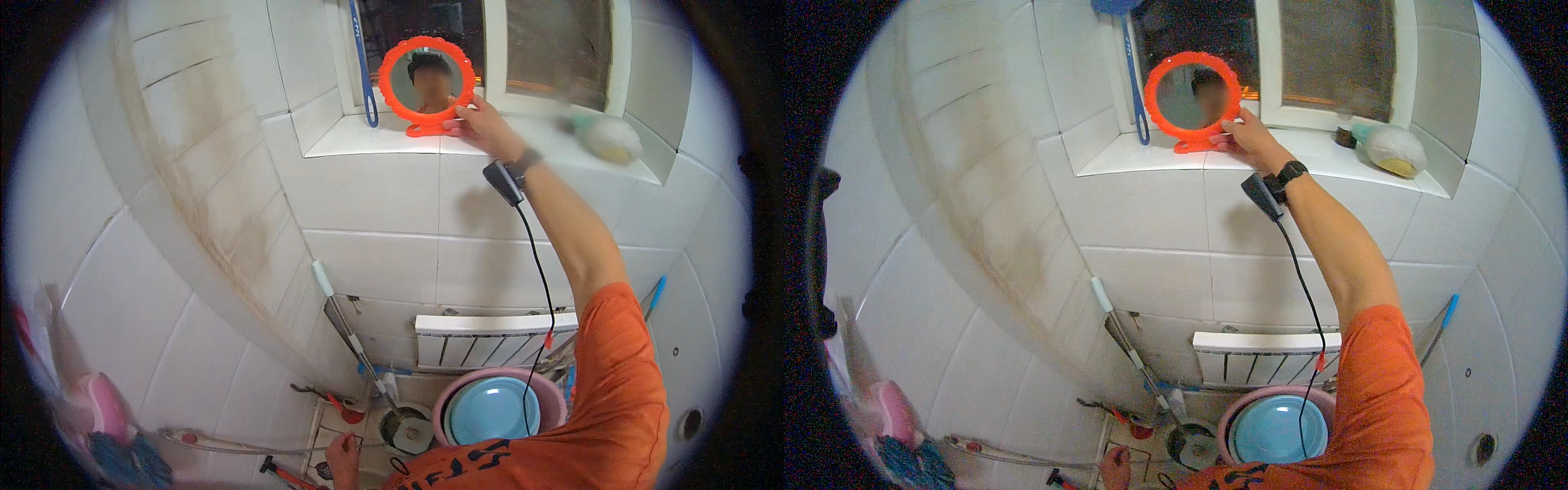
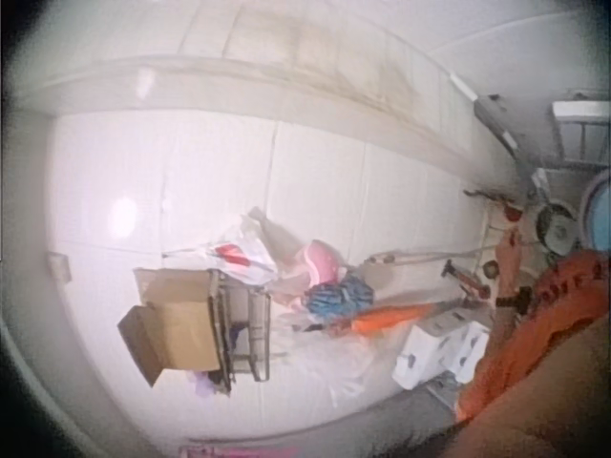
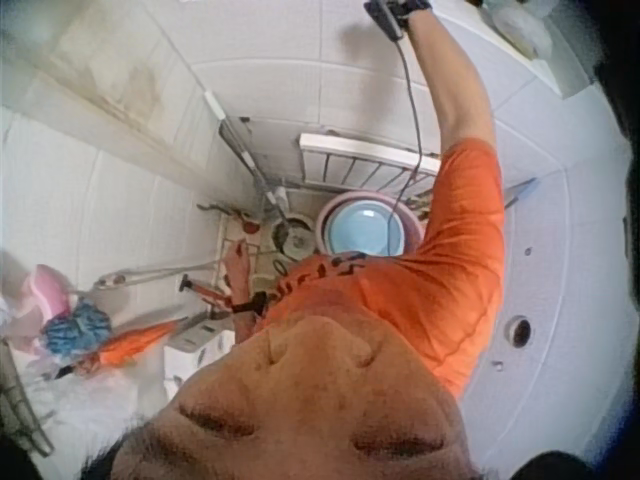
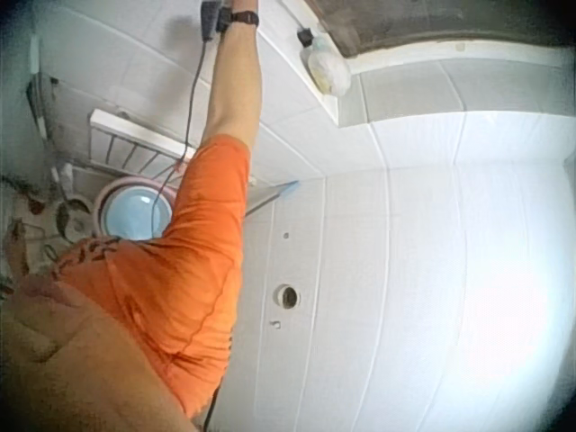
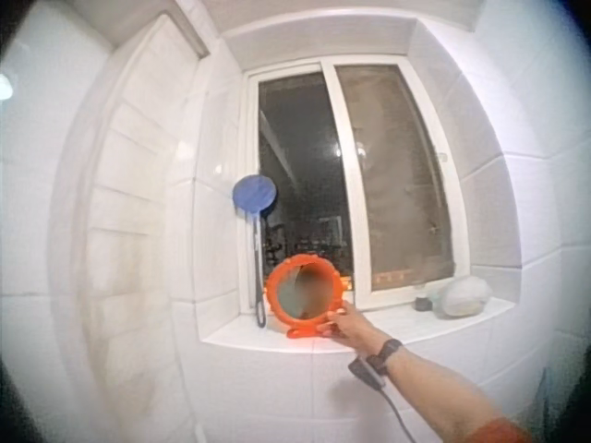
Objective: The person cleans a bathroom by scrubbing a bucket with a long-handled brush, pouring water into the toilet, and arranging cleaning supplies on a windowsill. They handle a mirror, a mop, and several bottles, placing them on the sill and organizing items in a basin.
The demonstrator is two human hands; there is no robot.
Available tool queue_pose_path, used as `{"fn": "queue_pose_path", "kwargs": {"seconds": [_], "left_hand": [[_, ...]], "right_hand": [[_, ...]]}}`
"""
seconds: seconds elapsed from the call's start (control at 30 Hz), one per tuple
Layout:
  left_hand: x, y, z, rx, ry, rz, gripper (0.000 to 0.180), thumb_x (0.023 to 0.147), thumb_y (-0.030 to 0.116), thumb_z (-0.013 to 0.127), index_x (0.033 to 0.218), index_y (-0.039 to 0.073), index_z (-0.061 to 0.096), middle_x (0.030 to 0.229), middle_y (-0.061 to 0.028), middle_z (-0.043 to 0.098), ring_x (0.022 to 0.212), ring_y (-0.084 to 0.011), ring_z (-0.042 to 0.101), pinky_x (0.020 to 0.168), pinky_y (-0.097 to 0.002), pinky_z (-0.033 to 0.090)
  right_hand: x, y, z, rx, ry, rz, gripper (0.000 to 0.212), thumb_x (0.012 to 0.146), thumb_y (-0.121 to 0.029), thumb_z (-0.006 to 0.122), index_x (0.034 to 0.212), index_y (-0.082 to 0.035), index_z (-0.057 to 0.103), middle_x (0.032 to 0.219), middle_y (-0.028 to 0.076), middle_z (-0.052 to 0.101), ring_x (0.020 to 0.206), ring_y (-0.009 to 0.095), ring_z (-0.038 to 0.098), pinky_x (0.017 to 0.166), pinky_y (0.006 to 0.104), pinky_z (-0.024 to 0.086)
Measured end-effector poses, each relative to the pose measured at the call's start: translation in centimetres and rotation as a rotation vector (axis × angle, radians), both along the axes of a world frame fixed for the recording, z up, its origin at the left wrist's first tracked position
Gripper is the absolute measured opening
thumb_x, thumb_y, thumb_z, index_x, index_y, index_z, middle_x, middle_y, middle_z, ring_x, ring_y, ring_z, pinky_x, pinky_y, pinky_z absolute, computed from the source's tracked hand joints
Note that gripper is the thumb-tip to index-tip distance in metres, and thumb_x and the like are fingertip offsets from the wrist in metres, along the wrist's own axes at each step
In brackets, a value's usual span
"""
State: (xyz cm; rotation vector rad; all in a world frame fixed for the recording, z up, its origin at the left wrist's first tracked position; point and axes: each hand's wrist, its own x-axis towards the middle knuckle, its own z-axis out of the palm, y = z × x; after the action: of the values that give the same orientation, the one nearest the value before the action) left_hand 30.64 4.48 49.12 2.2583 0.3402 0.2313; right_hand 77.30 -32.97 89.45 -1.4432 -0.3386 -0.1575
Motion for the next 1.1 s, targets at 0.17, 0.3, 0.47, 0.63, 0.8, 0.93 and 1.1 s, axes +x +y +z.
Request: {"fn": "queue_pose_path", "kwargs": {"seconds": [0.17, 0.3, 0.47, 0.63, 0.8, 0.93, 1.1], "left_hand": [[0.8, -0.4, -0.2, -0.068, -0.047, 0.061, 0.017, 0.084, 0.011, 0.063, 0.096, 0.001, 0.069, 0.083, -0.0167, 0.067, 0.072, -0.0302, 0.066, 0.067, -0.0361, 0.051], [1.1, -0.8, -0.8, -0.052, 0.014, 0.088, 0.018, 0.086, 0.011, 0.062, 0.098, 0.001, 0.069, 0.083, -0.0154, 0.068, 0.075, -0.0265, 0.067, 0.067, -0.0360, 0.051], [1.5, -1.0, -1.5, -0.107, 0.081, 0.094, 0.020, 0.087, 0.017, 0.062, 0.100, 0.004, 0.069, 0.083, -0.0152, 0.067, 0.076, -0.0279, 0.066, 0.067, -0.0375, 0.050], [1.6, -1.4, -1.9, -0.068, -0.027, 0.037, 0.018, 0.087, 0.014, 0.061, 0.099, 0.003, 0.068, 0.082, -0.0158, 0.066, 0.074, -0.0275, 0.065, 0.067, -0.0359, 0.051], [1.8, -1.3, -2.5, -0.093, -0.050, 0.023, 0.017, 0.086, 0.013, 0.061, 0.098, 0.004, 0.068, 0.082, -0.0154, 0.066, 0.072, -0.0283, 0.065, 0.067, -0.0354, 0.051], [1.8, -0.8, -3.3, -0.090, -0.035, 0.024, 0.016, 0.087, 0.014, 0.061, 0.097, 0.004, 0.068, 0.083, -0.0153, 0.067, 0.073, -0.0283, 0.065, 0.067, -0.0355, 0.051], [1.2, -0.4, -3.7, -0.061, 0.065, 0.044, 0.017, 0.087, 0.014, 0.062, 0.098, 0.003, 0.068, 0.084, -0.0153, 0.067, 0.075, -0.0279, 0.065, 0.067, -0.0357, 0.051]], "right_hand": [[1.8, -0.2, -0.6, 0.074, -0.035, 0.047, 0.033, 0.097, -0.008, 0.048, 0.130, -0.010, 0.042, 0.094, 0.015, 0.062, 0.079, 0.021, 0.066, 0.065, 0.0275, 0.055], [2.7, -0.4, -1.0, 0.099, -0.054, 0.047, 0.030, 0.096, -0.007, 0.049, 0.125, -0.007, 0.040, 0.089, 0.019, 0.065, 0.068, 0.020, 0.065, 0.058, 0.0270, 0.055], [2.3, -0.5, -0.9, 0.029, -0.055, 0.012, 0.030, 0.096, -0.008, 0.049, 0.125, -0.007, 0.041, 0.089, 0.018, 0.066, 0.070, 0.020, 0.066, 0.061, 0.0277, 0.057], [1.3, 0.0, -0.5, -0.044, -0.066, -0.025, 0.029, 0.097, -0.011, 0.049, 0.125, -0.005, 0.042, 0.095, 0.016, 0.066, 0.080, 0.019, 0.067, 0.074, 0.0298, 0.057], [0.2, 0.5, 0.0, -0.097, -0.027, -0.060, 0.030, 0.097, -0.015, 0.051, 0.124, -0.003, 0.043, 0.100, 0.014, 0.065, 0.083, 0.017, 0.066, 0.080, 0.0265, 0.055], [0.9, 0.5, 1.0, -0.158, 0.050, -0.031, 0.021, 0.096, -0.013, 0.051, 0.115, -0.003, 0.050, 0.100, 0.012, 0.064, 0.083, 0.017, 0.066, 0.074, 0.0270, 0.057], [5.8, -0.1, 1.4, -0.195, 0.228, -0.118, 0.013, 0.096, -0.012, 0.049, 0.102, -0.002, 0.055, 0.089, 0.012, 0.067, 0.073, 0.018, 0.067, 0.061, 0.0291, 0.058]]}}
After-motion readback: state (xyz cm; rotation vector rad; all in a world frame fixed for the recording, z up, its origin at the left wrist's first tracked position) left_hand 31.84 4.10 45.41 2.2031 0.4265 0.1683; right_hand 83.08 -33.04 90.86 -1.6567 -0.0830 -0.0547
